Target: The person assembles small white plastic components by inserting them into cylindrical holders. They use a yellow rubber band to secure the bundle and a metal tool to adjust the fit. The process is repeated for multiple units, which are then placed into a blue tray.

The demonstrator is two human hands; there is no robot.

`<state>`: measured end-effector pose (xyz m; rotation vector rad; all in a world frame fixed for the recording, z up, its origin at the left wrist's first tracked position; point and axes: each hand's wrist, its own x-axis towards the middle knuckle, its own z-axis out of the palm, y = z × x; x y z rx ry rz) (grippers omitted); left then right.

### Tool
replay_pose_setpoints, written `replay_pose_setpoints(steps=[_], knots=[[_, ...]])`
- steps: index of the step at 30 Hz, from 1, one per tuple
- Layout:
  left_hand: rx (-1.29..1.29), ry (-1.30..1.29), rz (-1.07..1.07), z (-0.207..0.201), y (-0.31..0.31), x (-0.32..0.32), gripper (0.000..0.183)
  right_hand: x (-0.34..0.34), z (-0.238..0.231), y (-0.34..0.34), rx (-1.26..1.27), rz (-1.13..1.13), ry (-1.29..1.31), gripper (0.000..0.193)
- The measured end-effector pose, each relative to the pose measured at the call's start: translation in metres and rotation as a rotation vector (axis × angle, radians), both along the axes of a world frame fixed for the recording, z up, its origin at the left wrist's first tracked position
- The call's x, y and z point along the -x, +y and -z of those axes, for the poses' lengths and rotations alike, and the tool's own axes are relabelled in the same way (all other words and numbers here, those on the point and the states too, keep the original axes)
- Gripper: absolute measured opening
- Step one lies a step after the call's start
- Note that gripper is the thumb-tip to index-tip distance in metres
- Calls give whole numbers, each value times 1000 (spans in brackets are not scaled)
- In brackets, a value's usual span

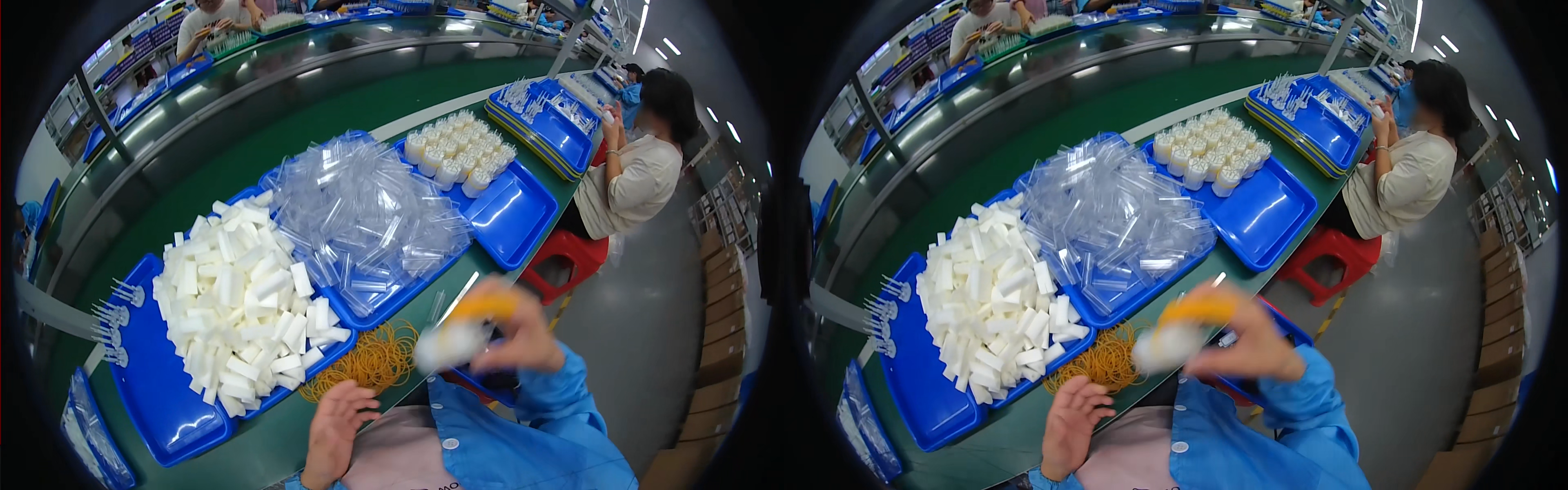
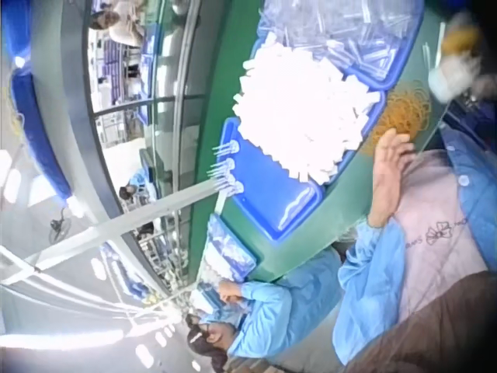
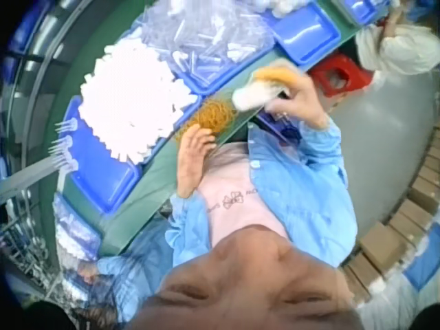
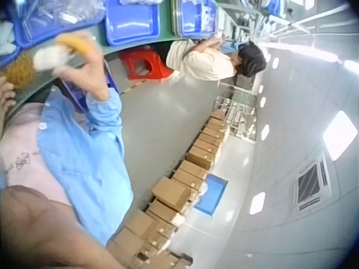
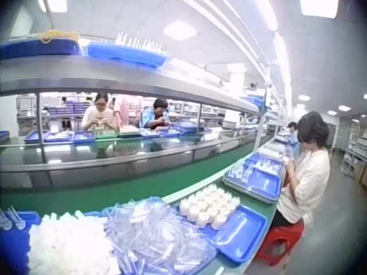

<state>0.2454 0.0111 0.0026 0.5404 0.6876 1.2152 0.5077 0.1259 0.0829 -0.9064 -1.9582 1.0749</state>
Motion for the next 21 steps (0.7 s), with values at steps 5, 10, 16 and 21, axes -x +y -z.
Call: replay_pose_setpoints(steps=[5,10,16,21], knots=[[-93,203,-196,-11,-8,17,32,-67,31,97,-222,693,177,49],[-125,168,-241,-7,-20,32,34,-70,61,151,-401,705,-183,45],[-94,208,-361,-15,-30,38,36,-53,84,175,-662,780,-469,49],[-100,267,-478,-18,-38,56,34,-66,85,167,-241,864,37,47]])
